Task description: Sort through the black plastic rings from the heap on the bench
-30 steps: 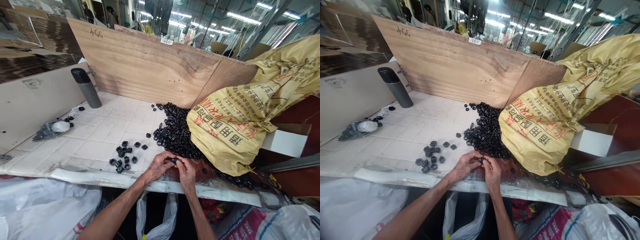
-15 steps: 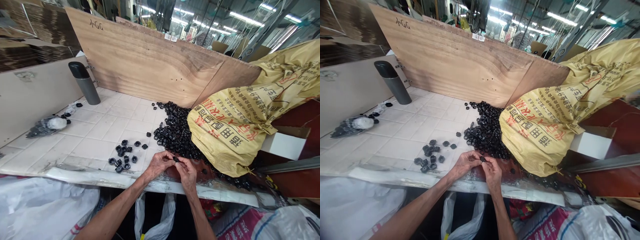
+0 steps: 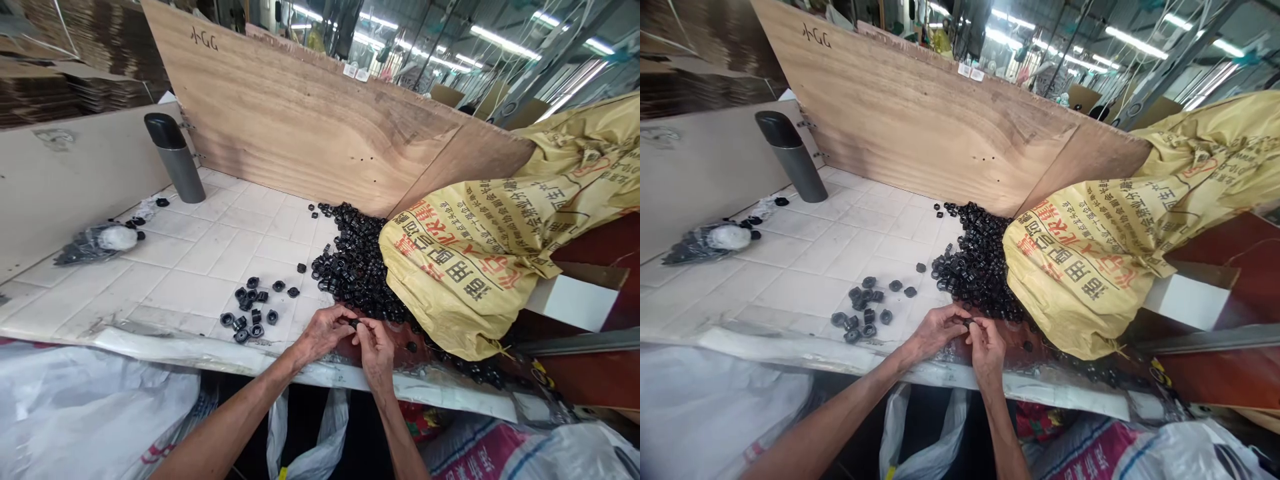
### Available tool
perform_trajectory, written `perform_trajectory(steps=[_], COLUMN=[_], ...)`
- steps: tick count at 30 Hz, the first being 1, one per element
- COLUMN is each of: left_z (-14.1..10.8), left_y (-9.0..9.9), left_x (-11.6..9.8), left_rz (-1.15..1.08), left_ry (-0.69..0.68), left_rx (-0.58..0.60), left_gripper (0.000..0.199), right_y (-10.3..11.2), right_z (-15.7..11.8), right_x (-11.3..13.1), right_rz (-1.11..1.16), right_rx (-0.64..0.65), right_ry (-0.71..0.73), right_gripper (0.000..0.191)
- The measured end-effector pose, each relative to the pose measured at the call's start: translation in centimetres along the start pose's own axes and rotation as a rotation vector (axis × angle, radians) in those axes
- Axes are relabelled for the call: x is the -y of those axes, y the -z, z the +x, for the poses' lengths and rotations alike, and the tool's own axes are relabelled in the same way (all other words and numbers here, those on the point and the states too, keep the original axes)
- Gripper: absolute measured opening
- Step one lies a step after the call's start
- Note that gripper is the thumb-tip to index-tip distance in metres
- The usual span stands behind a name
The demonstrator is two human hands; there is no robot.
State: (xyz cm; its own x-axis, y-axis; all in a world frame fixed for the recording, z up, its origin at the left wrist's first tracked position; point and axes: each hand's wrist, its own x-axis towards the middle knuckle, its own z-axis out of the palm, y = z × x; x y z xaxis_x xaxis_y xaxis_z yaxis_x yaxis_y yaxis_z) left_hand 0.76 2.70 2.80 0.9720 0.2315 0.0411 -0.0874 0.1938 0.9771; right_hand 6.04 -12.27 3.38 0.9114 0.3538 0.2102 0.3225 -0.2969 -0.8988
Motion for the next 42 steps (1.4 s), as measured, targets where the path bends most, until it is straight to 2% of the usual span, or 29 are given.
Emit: perform_trajectory(steps=[3, 7, 11, 17, 22, 25, 31, 36, 38, 42], left_z=[0.1, 0.3, 0.5, 0.5, 0.4, 0.3, 0.1, 0.3, 0.4, 0.3], left_y=[-0.1, 0.0, 0.2, 0.1, 0.0, 0.0, -0.2, -0.2, -0.2, -0.2], left_x=[0.1, -0.5, -0.5, 0.4, 0.2, 0.0, -0.3, 0.4, 0.7, 0.6], left_rz=[-0.027, -0.157, -0.126, -0.027, -0.022, -0.007, -0.005, -0.020, -0.017, 0.007], left_ry=[0.036, 0.090, 0.118, 0.052, 0.044, 0.039, 0.017, 0.027, 0.032, 0.038], left_rx=[-0.006, -0.039, -0.030, -0.037, -0.019, -0.020, 0.004, 0.001, -0.001, 0.001], left_gripper=[0.023, 0.022, 0.025, 0.021, 0.022, 0.020, 0.020, 0.022, 0.023, 0.024], right_y=[0.0, 0.0, -0.2, -0.2, 0.0, 0.0, -0.2, -0.2, -0.1, -0.1], right_z=[0.0, -0.3, -0.3, -0.2, 0.0, 0.1, 0.4, 0.3, 0.1, 0.1], right_x=[0.1, 0.1, 0.0, 0.1, 0.2, 0.2, 0.1, 0.0, 0.0, 0.0], right_rz=[-0.100, -0.091, -0.167, -0.239, -0.171, -0.206, -0.269, -0.074, 0.013, 0.015], right_rx=[0.005, 0.016, 0.011, 0.041, 0.066, 0.045, 0.004, -0.065, -0.058, -0.051], right_ry=[0.042, 0.096, 0.090, 0.150, 0.086, 0.084, 0.117, 0.063, 0.080, 0.127], right_gripper=[0.028, 0.033, 0.032, 0.037, 0.034, 0.034, 0.049, 0.031, 0.029, 0.023])
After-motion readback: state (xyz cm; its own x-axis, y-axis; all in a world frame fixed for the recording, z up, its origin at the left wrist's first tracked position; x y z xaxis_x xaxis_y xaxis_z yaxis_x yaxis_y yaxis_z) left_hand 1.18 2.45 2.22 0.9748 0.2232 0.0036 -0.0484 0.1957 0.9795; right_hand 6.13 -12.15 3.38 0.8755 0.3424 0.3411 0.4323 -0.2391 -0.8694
